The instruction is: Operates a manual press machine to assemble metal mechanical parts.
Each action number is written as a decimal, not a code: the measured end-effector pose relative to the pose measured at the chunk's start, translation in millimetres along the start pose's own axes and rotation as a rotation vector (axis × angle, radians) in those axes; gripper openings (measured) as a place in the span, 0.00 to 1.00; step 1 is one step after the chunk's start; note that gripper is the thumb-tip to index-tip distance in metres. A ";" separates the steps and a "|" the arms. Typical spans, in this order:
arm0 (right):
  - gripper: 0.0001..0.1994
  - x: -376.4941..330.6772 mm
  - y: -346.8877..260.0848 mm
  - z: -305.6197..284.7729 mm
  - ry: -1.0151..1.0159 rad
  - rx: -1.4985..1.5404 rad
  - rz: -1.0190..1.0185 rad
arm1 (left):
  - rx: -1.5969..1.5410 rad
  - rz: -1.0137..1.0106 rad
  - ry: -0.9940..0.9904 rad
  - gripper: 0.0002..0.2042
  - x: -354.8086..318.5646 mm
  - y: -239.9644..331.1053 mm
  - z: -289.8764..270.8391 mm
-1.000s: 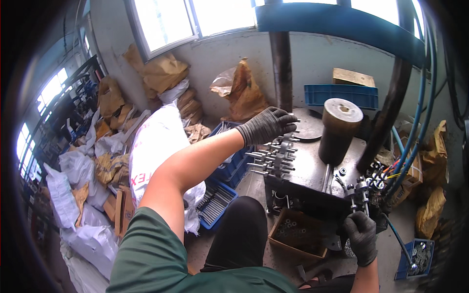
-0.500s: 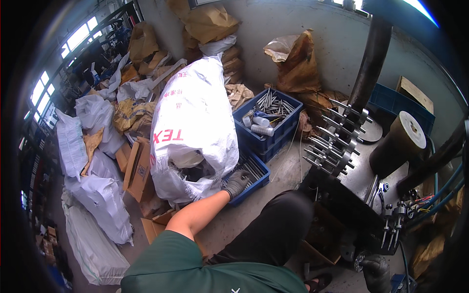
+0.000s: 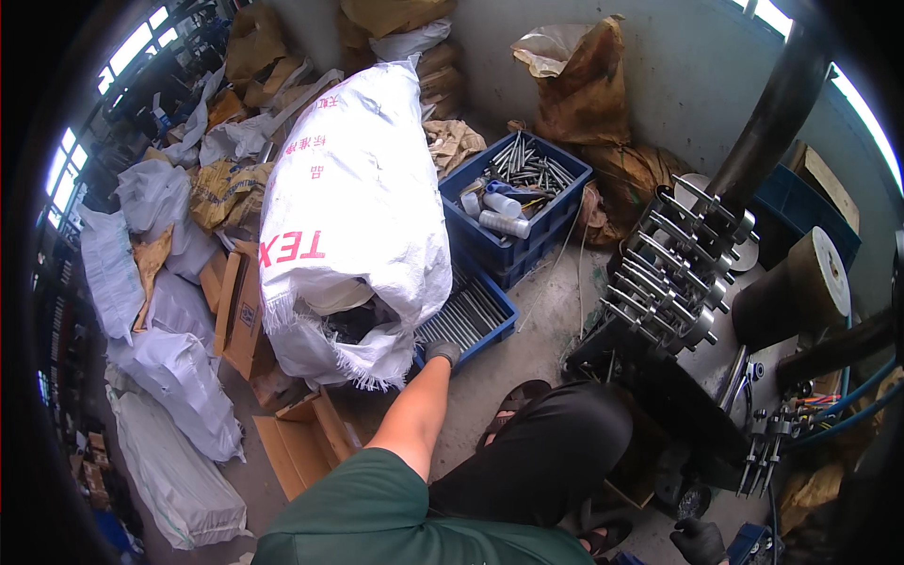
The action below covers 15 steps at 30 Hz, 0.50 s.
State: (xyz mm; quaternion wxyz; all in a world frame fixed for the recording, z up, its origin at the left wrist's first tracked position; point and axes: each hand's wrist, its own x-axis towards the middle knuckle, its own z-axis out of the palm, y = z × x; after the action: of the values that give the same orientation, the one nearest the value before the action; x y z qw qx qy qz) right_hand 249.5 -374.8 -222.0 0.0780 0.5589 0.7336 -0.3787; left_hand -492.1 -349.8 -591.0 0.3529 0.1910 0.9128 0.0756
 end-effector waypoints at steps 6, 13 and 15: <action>0.11 -21.2 2.1 -16.0 0.082 -0.062 0.238 | 0.450 0.269 -0.188 0.20 -78.4 84.8 -12.3; 0.18 -12.0 5.8 -22.1 0.129 0.009 0.247 | 0.366 0.196 -0.021 0.24 -8.6 31.7 -3.1; 0.18 -13.2 17.1 -18.1 0.153 0.032 0.251 | 0.272 0.054 0.099 0.23 -2.1 31.0 5.1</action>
State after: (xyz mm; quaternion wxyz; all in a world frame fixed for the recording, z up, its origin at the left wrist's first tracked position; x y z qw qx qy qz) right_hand 275.0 -371.7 -210.2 0.0598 0.6747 0.6555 -0.3340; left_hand -478.1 -322.2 -585.0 0.2762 0.2578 0.9254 -0.0300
